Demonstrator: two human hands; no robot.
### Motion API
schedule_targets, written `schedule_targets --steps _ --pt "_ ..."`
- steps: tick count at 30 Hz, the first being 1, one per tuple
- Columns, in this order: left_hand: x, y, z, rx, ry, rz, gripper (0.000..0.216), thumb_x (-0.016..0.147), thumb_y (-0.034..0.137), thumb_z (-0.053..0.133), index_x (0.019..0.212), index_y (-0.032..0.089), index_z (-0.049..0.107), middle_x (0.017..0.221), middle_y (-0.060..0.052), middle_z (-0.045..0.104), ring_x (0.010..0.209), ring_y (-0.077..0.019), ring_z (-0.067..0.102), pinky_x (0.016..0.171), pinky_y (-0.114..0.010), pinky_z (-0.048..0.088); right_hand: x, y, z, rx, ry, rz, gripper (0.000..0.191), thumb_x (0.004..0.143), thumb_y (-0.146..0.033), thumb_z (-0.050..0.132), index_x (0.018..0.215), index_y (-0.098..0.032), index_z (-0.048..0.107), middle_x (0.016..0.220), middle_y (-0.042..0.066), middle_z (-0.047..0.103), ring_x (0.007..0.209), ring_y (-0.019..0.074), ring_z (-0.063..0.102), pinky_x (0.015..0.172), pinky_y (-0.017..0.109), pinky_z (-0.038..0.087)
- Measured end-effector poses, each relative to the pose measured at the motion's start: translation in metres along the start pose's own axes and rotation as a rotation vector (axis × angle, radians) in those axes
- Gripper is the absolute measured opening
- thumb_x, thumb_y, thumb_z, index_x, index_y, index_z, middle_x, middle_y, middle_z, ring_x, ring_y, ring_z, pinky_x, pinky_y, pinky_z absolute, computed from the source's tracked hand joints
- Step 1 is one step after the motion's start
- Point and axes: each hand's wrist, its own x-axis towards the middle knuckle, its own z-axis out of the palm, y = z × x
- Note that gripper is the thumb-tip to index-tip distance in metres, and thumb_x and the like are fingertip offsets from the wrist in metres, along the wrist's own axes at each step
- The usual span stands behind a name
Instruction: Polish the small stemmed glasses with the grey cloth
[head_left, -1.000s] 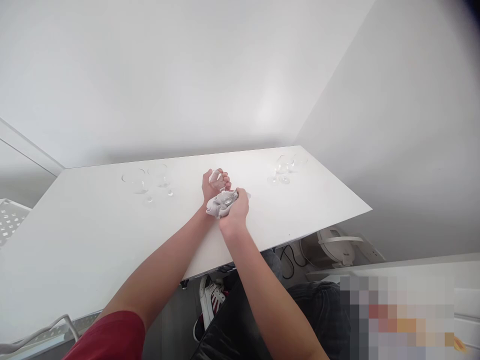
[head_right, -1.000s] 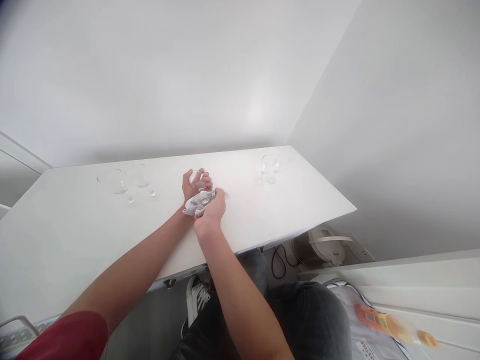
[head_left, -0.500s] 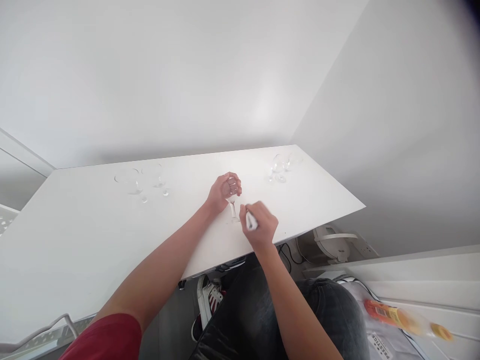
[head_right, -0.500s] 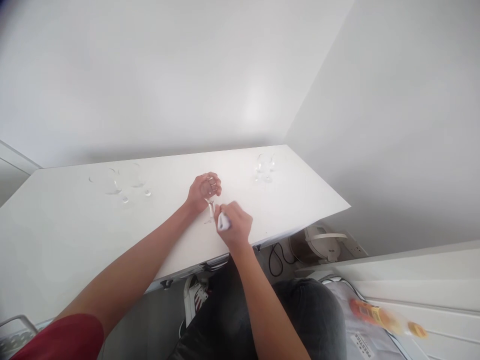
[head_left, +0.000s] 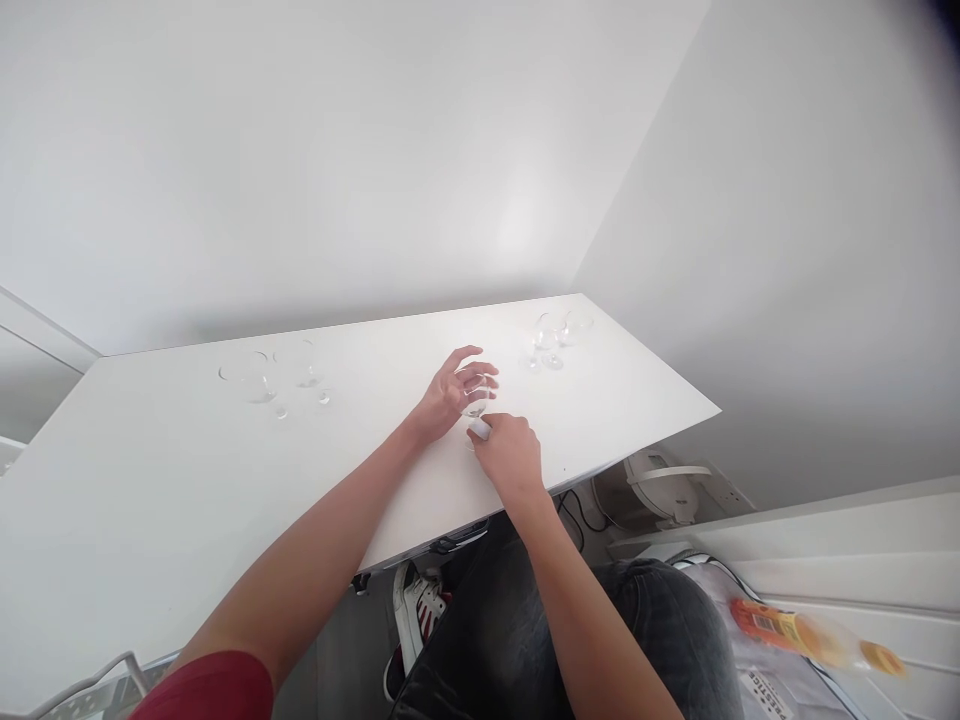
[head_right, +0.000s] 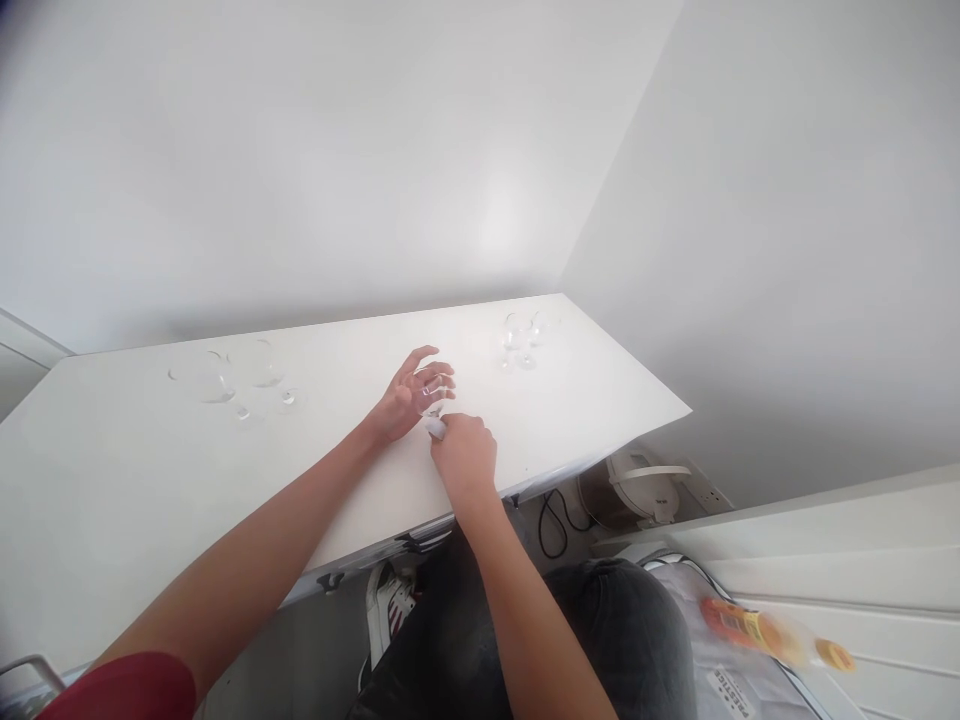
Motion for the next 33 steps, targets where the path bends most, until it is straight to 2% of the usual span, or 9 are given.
schedule_targets --steps 3,5,9,15,18,20,22,26,33 --pt "0.001 0.000 0.000 -0.051 0.054 0.012 0.091 0.054 0.078 0.086 0.128 0.031 0.064 0.142 -0.013 0.061 0.120 -0.0277 0.062 0.096 -0.040 0.054 0.007 0.009 0.001 0.036 0.019 0.051 0.026 0.093 -0.037 0.062 0.107 -0.027 0.082 0.090 0.015 0.075 0.079 0.0288 0.070 0.070 0.037 0.046" --pt "0.002 0.000 -0.002 -0.063 0.119 0.025 0.078 0.065 0.078 0.080 0.125 0.031 0.066 0.141 -0.011 0.061 0.116 -0.0243 0.062 0.094 -0.037 0.054 0.013 0.019 0.001 0.057 0.035 0.078 0.033 0.093 -0.040 0.063 0.116 -0.026 0.081 0.096 0.017 0.077 0.084 0.0304 0.072 0.074 0.038 0.049" --pt "0.003 -0.001 -0.006 -0.040 0.156 -0.015 0.056 0.083 0.074 0.068 0.114 0.028 0.069 0.125 -0.008 0.064 0.096 -0.0174 0.061 0.084 -0.031 0.053 0.035 0.056 -0.007 0.060 0.102 0.126 0.039 0.091 -0.045 0.063 0.117 -0.021 0.080 0.096 0.018 0.077 0.090 0.0321 0.072 0.079 0.040 0.052" --pt "0.004 -0.002 -0.006 -0.028 0.181 -0.039 0.044 0.094 0.065 0.061 0.093 0.022 0.068 0.099 -0.004 0.061 0.079 -0.0124 0.054 0.073 -0.026 0.048 0.086 0.133 -0.033 0.065 0.276 0.229 0.038 0.087 -0.046 0.065 0.109 -0.019 0.080 0.096 0.016 0.078 0.100 0.0333 0.070 0.078 0.036 0.052" --pt "0.003 -0.004 -0.008 0.011 0.186 -0.101 0.055 0.096 0.061 0.060 0.062 0.017 0.053 0.064 0.000 0.042 0.057 -0.0093 0.039 0.055 -0.024 0.037 0.108 0.158 -0.041 0.056 0.308 0.244 0.034 0.082 -0.046 0.069 0.101 -0.020 0.079 0.090 0.014 0.078 0.092 0.0320 0.070 0.072 0.035 0.051" --pt "0.002 -0.005 -0.010 0.069 0.159 -0.181 0.064 0.096 0.055 0.063 0.052 0.018 0.036 0.054 0.005 0.022 0.049 -0.0076 0.025 0.049 -0.025 0.024 0.118 0.166 -0.043 0.019 0.326 0.241 0.032 0.080 -0.047 0.069 0.095 -0.021 0.078 0.086 0.013 0.077 0.090 0.0318 0.069 0.069 0.035 0.048" --pt "0.001 -0.005 -0.011 0.112 0.112 -0.250 0.065 0.096 0.050 0.065 0.051 0.018 0.029 0.053 0.006 0.015 0.047 -0.0066 0.020 0.049 -0.026 0.018 0.125 0.170 -0.041 -0.023 0.345 0.243 0.031 0.081 -0.050 0.067 0.091 -0.021 0.076 0.084 0.013 0.075 0.088 0.0317 0.068 0.067 0.035 0.047" --pt "-0.001 -0.005 -0.009 0.141 0.005 -0.317 0.064 0.096 0.047 0.065 0.053 0.018 0.027 0.053 0.006 0.016 0.048 -0.0059 0.019 0.051 -0.027 0.014 0.129 0.171 -0.038 -0.044 0.356 0.249 0.031 0.083 -0.052 0.065 0.087 -0.022 0.074 0.082 0.011 0.074 0.083 0.0287 0.067 0.067 0.034 0.046" --pt "-0.002 -0.004 -0.004 0.209 -0.065 -0.370 0.065 0.095 0.046 0.066 0.055 0.019 0.024 0.053 0.006 0.016 0.049 -0.0057 0.017 0.052 -0.028 0.012 0.130 0.172 -0.038 -0.028 0.348 0.237 0.031 0.084 -0.050 0.067 0.096 -0.023 0.076 0.091 0.011 0.076 0.088 0.0277 0.067 0.072 0.035 0.048"
